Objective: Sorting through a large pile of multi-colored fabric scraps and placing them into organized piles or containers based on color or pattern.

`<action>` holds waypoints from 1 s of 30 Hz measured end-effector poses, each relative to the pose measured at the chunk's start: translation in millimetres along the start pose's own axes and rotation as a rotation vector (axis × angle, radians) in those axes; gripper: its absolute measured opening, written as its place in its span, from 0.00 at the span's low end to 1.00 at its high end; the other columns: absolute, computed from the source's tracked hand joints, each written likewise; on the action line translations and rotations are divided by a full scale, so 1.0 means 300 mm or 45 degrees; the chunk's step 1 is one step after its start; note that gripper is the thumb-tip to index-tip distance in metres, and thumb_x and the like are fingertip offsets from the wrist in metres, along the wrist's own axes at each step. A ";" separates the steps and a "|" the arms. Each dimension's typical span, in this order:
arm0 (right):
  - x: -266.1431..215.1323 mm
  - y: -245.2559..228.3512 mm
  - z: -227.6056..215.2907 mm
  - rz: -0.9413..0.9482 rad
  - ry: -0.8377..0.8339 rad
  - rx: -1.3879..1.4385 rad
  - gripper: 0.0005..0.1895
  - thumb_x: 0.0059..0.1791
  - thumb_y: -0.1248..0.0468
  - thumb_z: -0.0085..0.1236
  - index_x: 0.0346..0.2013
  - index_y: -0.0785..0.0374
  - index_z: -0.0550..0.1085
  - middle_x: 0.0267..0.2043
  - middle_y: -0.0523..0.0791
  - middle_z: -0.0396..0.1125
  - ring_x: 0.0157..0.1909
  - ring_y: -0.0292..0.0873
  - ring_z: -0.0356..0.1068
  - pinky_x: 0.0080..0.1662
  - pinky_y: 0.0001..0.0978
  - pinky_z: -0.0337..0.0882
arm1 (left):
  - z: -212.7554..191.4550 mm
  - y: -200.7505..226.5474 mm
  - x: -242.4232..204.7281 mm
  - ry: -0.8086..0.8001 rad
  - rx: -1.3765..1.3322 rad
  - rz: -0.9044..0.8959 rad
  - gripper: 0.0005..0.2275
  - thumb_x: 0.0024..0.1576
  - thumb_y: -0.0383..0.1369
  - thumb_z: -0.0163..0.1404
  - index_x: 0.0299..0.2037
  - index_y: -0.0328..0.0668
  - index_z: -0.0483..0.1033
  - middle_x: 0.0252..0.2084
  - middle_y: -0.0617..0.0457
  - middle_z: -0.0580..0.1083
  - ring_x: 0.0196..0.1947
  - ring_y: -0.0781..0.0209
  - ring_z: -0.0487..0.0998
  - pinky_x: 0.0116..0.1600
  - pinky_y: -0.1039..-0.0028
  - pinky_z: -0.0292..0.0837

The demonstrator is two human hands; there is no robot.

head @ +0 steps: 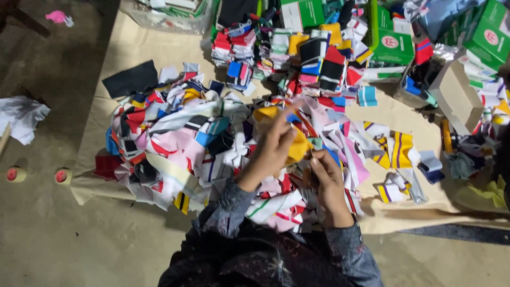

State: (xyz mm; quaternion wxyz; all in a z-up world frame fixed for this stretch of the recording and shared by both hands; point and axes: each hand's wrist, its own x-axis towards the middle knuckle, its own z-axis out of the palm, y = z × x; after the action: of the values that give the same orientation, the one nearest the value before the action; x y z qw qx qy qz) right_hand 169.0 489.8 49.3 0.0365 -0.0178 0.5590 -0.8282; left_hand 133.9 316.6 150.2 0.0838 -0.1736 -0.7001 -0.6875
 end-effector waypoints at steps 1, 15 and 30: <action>0.006 -0.006 0.012 -0.009 -0.009 0.003 0.10 0.55 0.63 0.49 0.40 0.69 0.70 0.20 0.48 0.58 0.12 0.35 0.53 0.18 0.24 0.51 | 0.009 -0.020 -0.002 0.004 0.007 0.011 0.20 0.66 0.22 0.37 0.69 0.39 0.57 0.60 0.33 0.71 0.56 0.42 0.75 0.61 0.52 0.70; 0.154 -0.385 0.079 -0.255 0.016 0.033 0.12 0.55 0.59 0.52 0.44 0.65 0.65 0.33 0.50 0.62 0.18 0.32 0.57 0.17 0.18 0.53 | 0.061 0.098 0.063 -0.026 -0.600 0.060 0.16 0.59 0.32 0.58 0.57 0.40 0.78 0.49 0.49 0.78 0.49 0.62 0.80 0.50 0.75 0.80; 0.091 -0.089 -0.113 -0.254 0.409 -0.232 0.05 0.57 0.65 0.50 0.38 0.63 0.71 0.23 0.44 0.58 0.17 0.34 0.59 0.18 0.19 0.51 | 0.152 -0.383 0.091 -0.291 -0.493 -0.341 0.12 0.63 0.31 0.50 0.52 0.32 0.79 0.48 0.36 0.78 0.53 0.49 0.77 0.60 0.63 0.69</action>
State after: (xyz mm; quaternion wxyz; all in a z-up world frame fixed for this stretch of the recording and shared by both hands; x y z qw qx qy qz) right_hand 138.3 529.0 61.1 -0.1370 0.0561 0.6257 -0.7659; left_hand 72.9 365.9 50.8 -0.1224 -0.1689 -0.5772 -0.7895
